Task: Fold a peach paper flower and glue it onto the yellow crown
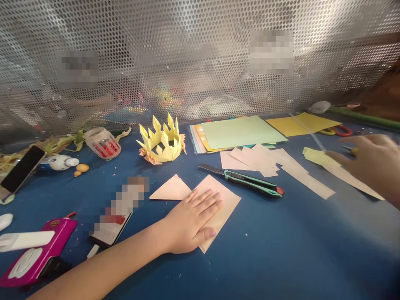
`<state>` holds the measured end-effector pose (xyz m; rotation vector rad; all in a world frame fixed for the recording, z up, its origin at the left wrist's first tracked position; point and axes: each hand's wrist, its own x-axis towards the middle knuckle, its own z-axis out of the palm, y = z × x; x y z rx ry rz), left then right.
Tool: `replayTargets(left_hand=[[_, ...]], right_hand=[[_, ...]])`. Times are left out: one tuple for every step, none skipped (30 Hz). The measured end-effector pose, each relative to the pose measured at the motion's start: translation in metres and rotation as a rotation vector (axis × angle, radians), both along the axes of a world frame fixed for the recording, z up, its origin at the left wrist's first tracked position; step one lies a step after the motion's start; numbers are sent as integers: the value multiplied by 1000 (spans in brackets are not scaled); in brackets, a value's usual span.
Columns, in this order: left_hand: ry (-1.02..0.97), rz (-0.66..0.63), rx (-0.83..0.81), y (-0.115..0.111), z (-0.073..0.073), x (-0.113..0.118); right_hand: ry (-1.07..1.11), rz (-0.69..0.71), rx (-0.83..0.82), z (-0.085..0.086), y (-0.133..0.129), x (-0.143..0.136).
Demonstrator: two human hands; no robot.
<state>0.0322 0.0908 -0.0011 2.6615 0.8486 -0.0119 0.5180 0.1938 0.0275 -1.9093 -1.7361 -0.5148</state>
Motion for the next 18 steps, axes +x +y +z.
replayTargets(left_hand=[[2,2,-16,0,1,0],[7,7,-37,0,1,1],[11,12,-60,0,2,1],[10,17,-78,0,3,1],[4,19,-91,0,3,2],[-3,19,-99,0,4,1],[-10,18,-103,0,4,1],[-19,15,-104,0,4,1],[-26,12,-106,0,3,0],[-32,10,-108,1,3,0],[-36,9,-110,1,2,-1],[-39,9,-111,1,2,-1],[-40,9,-114,2,1,-1],[-39,9,-117,2,1,-1],[-38,7,-122,2,1,-1],[-38,6,-125,2,0,-1],[-38,6,-128,2,0,-1],[-40,7,-131,2,0,-1]], right_hand=[[-51,88,-71,2,8,-16],[-98,174,-132,4,17,-32],[-138,243,-179,6,26,-48],[-174,301,-216,7,35,-64],[-203,349,-244,8,44,-78],[-225,392,-265,8,52,-91],[-242,428,-287,8,61,-102],[-255,462,-311,8,68,-111],[-266,490,-338,7,76,-117],[-274,510,-369,6,83,-122],[-282,527,-404,6,89,-124],[-286,534,-439,6,96,-125],[-288,536,-473,7,102,-126],[-289,533,-501,9,107,-125],[-287,523,-523,11,112,-125],[-284,508,-537,14,117,-126],[-281,490,-544,16,121,-127],[-278,470,-545,18,124,-129]])
